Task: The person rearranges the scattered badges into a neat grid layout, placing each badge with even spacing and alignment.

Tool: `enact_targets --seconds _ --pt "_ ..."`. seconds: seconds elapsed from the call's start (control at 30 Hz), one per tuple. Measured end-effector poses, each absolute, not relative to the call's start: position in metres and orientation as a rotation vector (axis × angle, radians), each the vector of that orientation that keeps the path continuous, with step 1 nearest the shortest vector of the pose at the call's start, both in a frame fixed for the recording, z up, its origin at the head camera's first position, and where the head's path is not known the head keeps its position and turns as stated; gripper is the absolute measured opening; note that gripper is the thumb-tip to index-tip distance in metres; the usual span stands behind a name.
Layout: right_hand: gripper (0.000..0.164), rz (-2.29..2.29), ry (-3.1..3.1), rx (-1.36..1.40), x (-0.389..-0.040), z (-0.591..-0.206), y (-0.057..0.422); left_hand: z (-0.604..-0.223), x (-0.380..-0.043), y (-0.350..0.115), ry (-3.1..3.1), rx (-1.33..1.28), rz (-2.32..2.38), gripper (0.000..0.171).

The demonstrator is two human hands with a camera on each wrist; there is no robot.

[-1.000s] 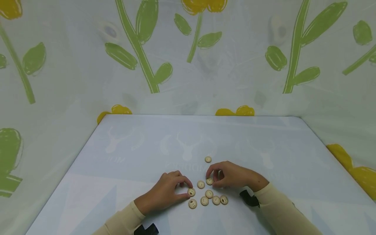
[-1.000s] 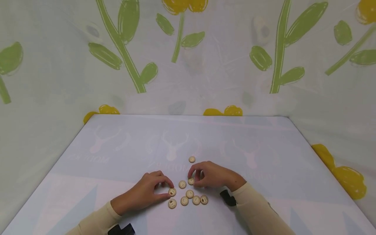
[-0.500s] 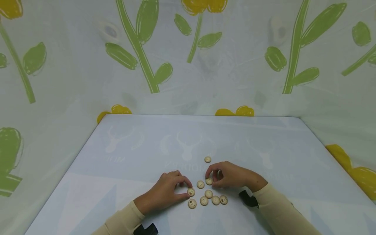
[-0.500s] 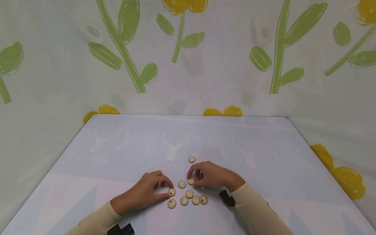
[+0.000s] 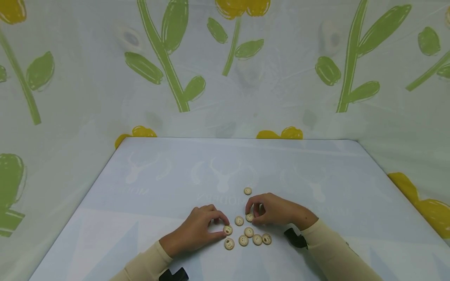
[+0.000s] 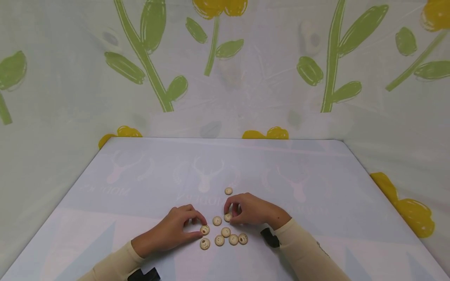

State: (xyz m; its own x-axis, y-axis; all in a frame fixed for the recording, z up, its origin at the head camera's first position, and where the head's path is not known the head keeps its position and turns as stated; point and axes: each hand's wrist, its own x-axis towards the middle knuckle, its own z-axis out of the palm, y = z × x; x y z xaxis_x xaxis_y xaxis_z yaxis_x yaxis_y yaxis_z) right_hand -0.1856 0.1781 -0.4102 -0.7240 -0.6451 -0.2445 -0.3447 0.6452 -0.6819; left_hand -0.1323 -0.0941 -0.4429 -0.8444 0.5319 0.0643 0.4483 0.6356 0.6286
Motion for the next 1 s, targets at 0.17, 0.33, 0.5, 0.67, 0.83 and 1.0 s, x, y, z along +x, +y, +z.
enact_targets --seconds 0.17,0.33,0.5,0.67,0.83,1.0 --pt "0.019 -0.856 2.397 -0.791 -0.1847 -0.4100 0.1779 -0.4432 -0.1321 -0.0944 2.728 0.836 1.004 0.021" --pt "0.019 -0.854 2.404 -0.805 -0.1846 -0.4105 0.1782 -0.4441 -0.1327 -0.0947 2.737 0.852 1.004 0.021" --pt "0.018 -0.853 2.413 -0.807 -0.1844 -0.4098 0.1780 -0.4454 -0.1335 -0.0948 2.745 0.853 0.999 0.021" --pt "0.018 -0.842 2.424 -0.801 -0.1838 -0.4093 0.1777 -0.4460 -0.1333 -0.0948 2.742 0.850 1.003 0.021" --pt "0.016 -0.834 2.437 -0.802 -0.1834 -0.4093 0.1772 -0.4470 -0.1331 -0.0953 2.744 0.852 1.007 0.021" --pt "0.015 -0.823 2.449 -0.812 -0.1830 -0.4094 0.1764 -0.4482 -0.1328 -0.0957 2.745 0.855 1.006 0.021"
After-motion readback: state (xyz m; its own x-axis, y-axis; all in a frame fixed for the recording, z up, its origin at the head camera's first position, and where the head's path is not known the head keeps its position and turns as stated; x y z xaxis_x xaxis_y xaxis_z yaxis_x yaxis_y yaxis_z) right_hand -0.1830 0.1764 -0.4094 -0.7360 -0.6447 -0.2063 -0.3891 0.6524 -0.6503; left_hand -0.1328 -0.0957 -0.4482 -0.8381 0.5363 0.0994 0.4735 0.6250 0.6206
